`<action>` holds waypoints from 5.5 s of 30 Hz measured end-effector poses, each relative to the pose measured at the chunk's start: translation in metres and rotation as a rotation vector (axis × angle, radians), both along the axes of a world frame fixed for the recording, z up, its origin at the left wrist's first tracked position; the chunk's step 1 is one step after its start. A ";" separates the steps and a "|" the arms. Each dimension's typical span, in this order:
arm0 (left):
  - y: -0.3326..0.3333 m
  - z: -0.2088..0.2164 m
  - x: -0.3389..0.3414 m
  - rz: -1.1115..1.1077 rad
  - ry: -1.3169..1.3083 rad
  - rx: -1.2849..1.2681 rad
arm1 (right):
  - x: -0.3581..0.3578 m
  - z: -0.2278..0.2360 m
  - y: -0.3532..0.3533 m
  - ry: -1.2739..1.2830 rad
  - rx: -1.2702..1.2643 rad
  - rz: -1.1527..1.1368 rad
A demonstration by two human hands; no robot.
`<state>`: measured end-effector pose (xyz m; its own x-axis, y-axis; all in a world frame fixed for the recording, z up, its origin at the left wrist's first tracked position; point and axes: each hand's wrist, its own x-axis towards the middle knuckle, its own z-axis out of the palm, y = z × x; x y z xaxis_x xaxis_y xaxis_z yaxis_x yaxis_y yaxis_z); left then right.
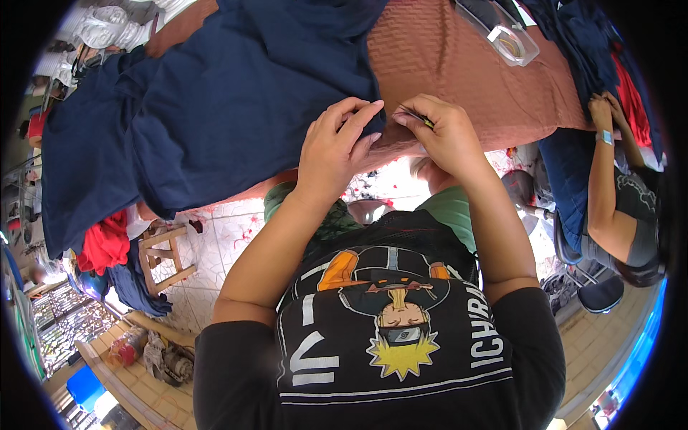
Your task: The person uses small shears to trim loose threads from the seams and tags of dark-colored shirts on a table.
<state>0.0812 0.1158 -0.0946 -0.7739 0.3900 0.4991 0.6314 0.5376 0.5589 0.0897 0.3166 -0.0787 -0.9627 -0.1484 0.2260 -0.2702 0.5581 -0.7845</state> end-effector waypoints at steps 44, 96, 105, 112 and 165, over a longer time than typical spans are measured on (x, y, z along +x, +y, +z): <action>0.006 0.030 -0.040 -0.057 -0.528 -0.172 | 0.013 0.024 0.001 0.006 0.096 0.041; 0.001 0.032 -0.014 0.004 -0.629 0.247 | 0.019 0.021 -0.006 -0.138 0.031 -0.088; -0.003 0.019 -0.018 -0.020 -0.767 0.337 | 0.016 -0.006 -0.025 -0.527 -0.338 -0.166; -0.005 0.002 -0.013 -0.188 -0.195 0.152 | 0.023 0.002 -0.008 -0.584 -0.765 -0.031; -0.003 0.038 -0.010 -0.185 -0.400 0.074 | 0.038 0.046 -0.023 0.016 0.413 -0.063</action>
